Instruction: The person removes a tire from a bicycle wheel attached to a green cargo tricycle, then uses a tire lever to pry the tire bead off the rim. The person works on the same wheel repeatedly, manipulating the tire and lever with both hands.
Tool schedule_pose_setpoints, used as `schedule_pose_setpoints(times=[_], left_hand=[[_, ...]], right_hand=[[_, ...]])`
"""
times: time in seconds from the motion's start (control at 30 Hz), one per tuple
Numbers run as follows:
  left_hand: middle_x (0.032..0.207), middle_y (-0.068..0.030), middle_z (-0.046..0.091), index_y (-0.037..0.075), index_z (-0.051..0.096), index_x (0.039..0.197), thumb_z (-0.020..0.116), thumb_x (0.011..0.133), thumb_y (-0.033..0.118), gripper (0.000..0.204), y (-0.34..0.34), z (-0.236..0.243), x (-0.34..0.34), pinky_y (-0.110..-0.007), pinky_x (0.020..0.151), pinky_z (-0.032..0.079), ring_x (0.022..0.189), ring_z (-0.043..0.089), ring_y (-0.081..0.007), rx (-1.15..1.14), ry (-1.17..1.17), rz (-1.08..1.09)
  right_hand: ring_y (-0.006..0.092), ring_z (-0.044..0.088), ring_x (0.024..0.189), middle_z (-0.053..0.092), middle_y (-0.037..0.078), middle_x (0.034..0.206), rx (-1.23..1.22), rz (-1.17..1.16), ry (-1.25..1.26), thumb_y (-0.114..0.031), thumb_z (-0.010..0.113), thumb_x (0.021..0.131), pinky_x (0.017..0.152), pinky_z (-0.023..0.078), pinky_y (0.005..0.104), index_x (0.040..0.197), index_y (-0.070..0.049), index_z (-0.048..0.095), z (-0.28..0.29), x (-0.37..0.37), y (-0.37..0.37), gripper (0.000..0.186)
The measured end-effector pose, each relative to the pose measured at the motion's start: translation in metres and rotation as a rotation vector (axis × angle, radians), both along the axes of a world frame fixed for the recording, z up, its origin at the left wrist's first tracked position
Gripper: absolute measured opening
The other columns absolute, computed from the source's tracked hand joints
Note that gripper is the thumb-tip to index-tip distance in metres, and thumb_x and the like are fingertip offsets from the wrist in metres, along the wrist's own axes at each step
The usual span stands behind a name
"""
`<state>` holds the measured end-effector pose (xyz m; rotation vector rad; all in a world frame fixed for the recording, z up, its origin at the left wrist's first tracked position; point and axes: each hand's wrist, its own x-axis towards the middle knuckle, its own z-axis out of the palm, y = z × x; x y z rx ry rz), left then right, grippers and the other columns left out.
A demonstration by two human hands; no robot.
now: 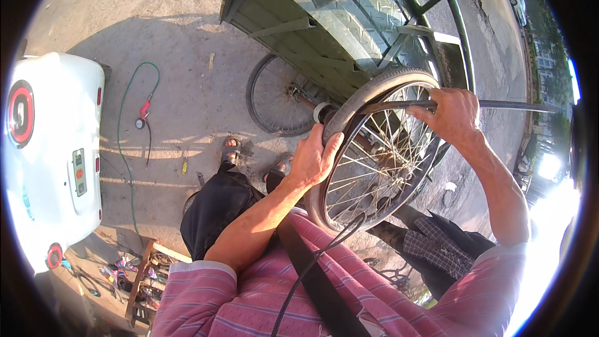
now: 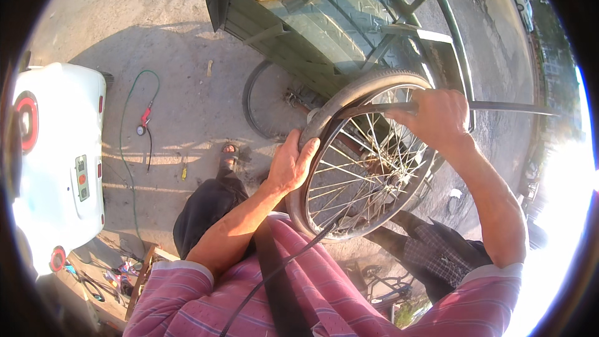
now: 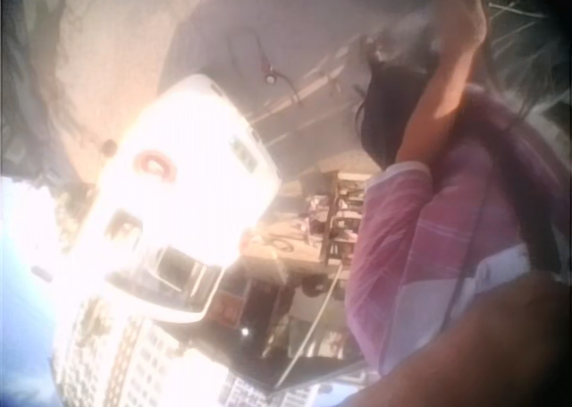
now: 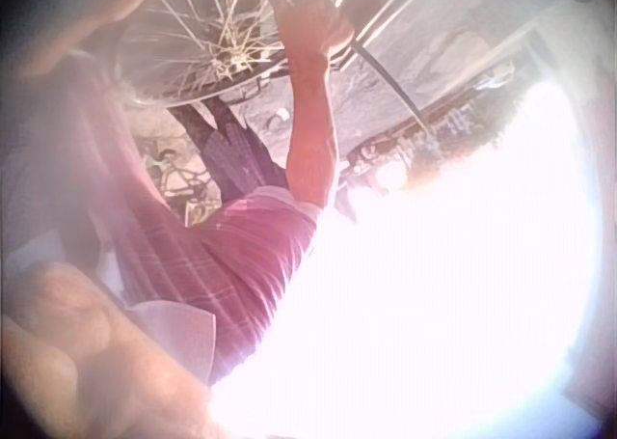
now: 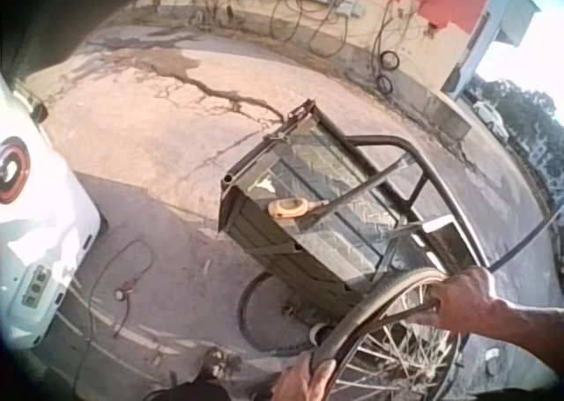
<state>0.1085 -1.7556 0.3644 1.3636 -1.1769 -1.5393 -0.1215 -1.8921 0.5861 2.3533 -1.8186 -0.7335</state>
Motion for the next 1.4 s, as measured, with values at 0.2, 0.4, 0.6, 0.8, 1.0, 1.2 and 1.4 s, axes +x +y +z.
schedule_pose_setpoints(times=[0.2, 0.4, 0.6, 0.8, 1.0, 1.2, 1.4], left_hand=[[0.084, -0.0304, 0.067, -0.001, 0.056, 0.110, 0.056, 0.113, 0.054, 0.054, -0.012, 0.001, 0.000, -0.054, 0.073, 0.052, 0.082, 0.068, -0.0532, 0.029, -0.025, -0.009], [0.085, -0.0315, 0.066, 0.000, 0.055, 0.107, 0.054, 0.112, 0.061, 0.062, -0.021, 0.005, -0.001, -0.055, 0.074, 0.051, 0.084, 0.067, -0.0565, -0.001, -0.036, 0.003], [0.085, -0.0311, 0.066, -0.001, 0.056, 0.108, 0.056, 0.112, 0.058, 0.059, -0.020, 0.008, -0.001, -0.056, 0.074, 0.052, 0.086, 0.066, -0.0576, -0.060, -0.022, 0.008], [0.087, -0.0327, 0.066, 0.000, 0.056, 0.109, 0.056, 0.112, 0.057, 0.058, -0.018, 0.000, 0.001, -0.056, 0.074, 0.052, 0.090, 0.063, -0.0611, -0.043, -0.055, 0.002], [0.094, -0.0341, 0.069, -0.001, 0.058, 0.113, 0.056, 0.112, 0.059, 0.060, -0.020, 0.008, 0.000, -0.056, 0.079, 0.053, 0.095, 0.067, -0.0596, -0.047, -0.028, -0.004], [0.093, -0.0317, 0.071, 0.001, 0.059, 0.115, 0.055, 0.113, 0.058, 0.057, -0.024, 0.007, -0.001, -0.058, 0.080, 0.053, 0.096, 0.067, -0.0589, -0.046, -0.027, -0.031], [0.095, -0.0251, 0.072, 0.003, 0.062, 0.117, 0.052, 0.115, 0.055, 0.053, -0.033, -0.004, 0.001, -0.051, 0.086, 0.054, 0.097, 0.070, -0.0497, -0.023, 0.064, -0.033]], right_hand=[[0.0332, 0.072, 0.071, 0.071, 0.010, 0.071, -0.206, 0.032, -0.050, -0.070, 0.086, 0.079, 0.074, 0.051, 0.0478, 0.076, -0.006, 0.075, -0.010, -0.005, 0.029, 0.065], [0.0330, 0.074, 0.069, 0.073, 0.009, 0.070, -0.168, 0.018, -0.007, -0.075, 0.079, 0.084, 0.067, 0.054, 0.0459, 0.077, -0.011, 0.078, 0.000, -0.003, 0.020, 0.064], [0.0334, 0.075, 0.069, 0.070, 0.013, 0.064, 0.067, 0.169, 0.185, -0.084, 0.069, 0.086, 0.068, 0.057, 0.0448, 0.076, -0.007, 0.081, 0.015, 0.002, -0.035, 0.079], [0.0390, 0.075, 0.076, 0.073, 0.018, 0.070, 0.144, 0.346, 0.268, -0.084, 0.068, 0.086, 0.074, 0.060, 0.0470, 0.071, -0.002, 0.078, 0.015, 0.032, -0.074, 0.084], [0.0448, 0.070, 0.068, 0.068, 0.021, 0.065, 0.246, 0.461, 0.216, -0.082, 0.076, 0.078, 0.073, 0.056, 0.0509, 0.069, -0.001, 0.078, 0.004, 0.050, -0.104, 0.082], [0.0401, 0.071, 0.067, 0.068, 0.015, 0.063, 0.357, 0.440, 0.301, -0.085, 0.075, 0.078, 0.070, 0.056, 0.0491, 0.073, -0.004, 0.081, 0.002, 0.067, -0.090, 0.081], [0.0297, 0.073, 0.067, 0.070, 0.011, 0.064, 0.194, 0.262, 0.290, -0.083, 0.075, 0.080, 0.068, 0.054, 0.0447, 0.075, -0.007, 0.079, 0.012, 0.062, -0.037, 0.077]])
